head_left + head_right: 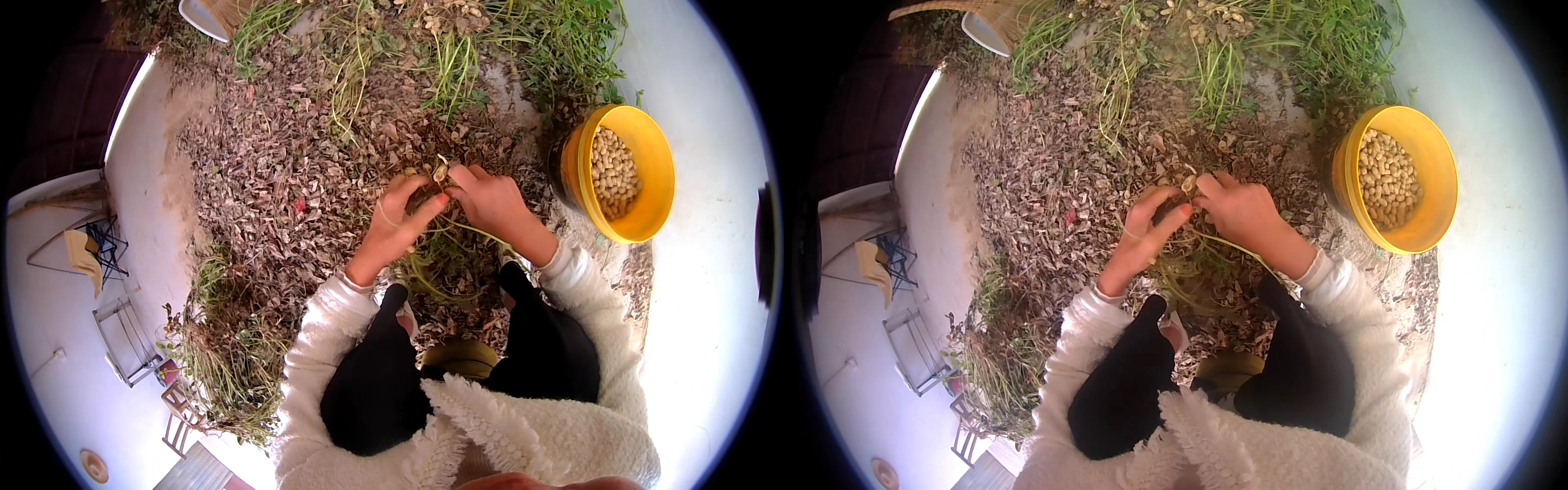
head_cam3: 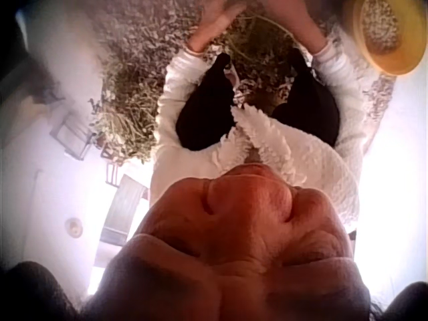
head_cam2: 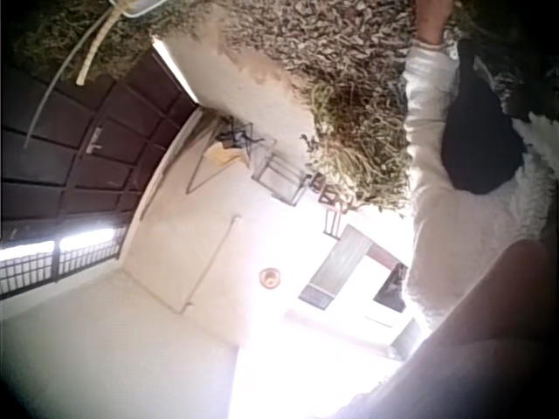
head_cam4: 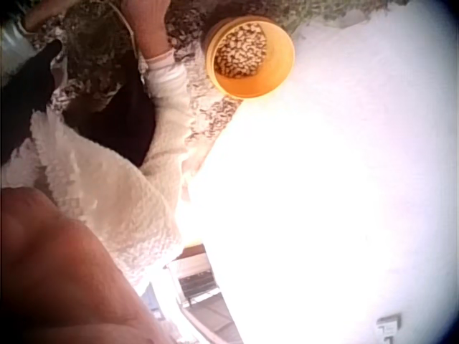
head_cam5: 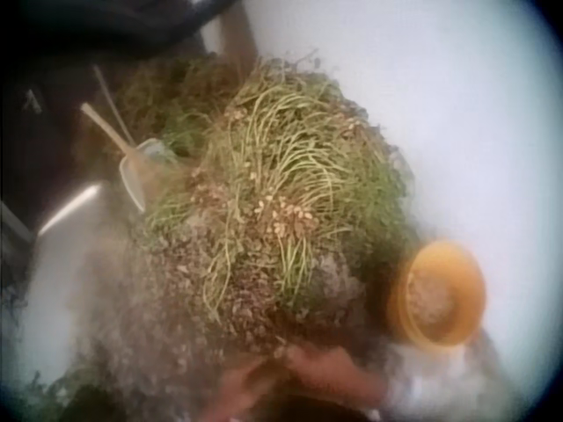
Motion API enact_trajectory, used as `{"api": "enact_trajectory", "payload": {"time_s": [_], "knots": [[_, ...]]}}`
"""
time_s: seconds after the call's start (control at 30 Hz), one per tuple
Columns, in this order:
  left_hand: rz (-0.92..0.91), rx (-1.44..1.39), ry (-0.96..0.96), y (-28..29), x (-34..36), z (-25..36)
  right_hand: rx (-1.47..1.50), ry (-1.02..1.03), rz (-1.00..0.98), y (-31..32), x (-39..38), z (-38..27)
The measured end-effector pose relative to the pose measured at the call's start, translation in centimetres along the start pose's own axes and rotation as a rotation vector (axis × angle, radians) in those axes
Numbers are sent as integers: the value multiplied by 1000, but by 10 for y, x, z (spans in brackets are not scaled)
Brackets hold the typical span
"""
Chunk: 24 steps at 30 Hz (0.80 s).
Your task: The person sits on the ground and manually shells peanuts by hand. They pick up peanut pods from a large pile of plant debris, break open the shells, and drop the kernels into a yellow bucket placed nearby.
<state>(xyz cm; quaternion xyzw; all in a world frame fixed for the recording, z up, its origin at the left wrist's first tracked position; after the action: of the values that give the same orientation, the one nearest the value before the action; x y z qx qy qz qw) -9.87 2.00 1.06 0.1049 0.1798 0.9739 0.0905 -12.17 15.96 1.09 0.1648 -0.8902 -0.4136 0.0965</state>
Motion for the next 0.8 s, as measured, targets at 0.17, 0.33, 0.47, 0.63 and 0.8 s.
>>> {"api": "enact_trajectory", "payload": {"time_s": [0.17,0.33,0.47,0.63,0.8], "knots": [[-54,381,23,-17,0,4,295,-13,10,3,-5,13],[-157,571,-13,-39,-11,4,218,-38,61,0,-13,24],[-171,517,-74,-44,-7,18,724,-362,-56,-16,-20,61],[-174,496,-102,-49,-5,27,719,-407,10,-13,-18,72],[-179,418,-72,-48,-6,18,572,-365,36,-16,-18,79]]}}
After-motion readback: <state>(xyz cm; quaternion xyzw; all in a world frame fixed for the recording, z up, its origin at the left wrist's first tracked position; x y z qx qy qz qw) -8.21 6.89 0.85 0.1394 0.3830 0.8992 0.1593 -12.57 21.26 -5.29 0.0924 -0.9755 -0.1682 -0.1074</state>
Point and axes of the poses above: each hand's wrist, its own x-axis towards the middle knuckle, its own y-axis out of the back of the hand, z = x × y, the point moved 8 cm from there along x, towards the middle knuckle, and after that the axes turned 12 degrees about -y, right-handed, at the moved point
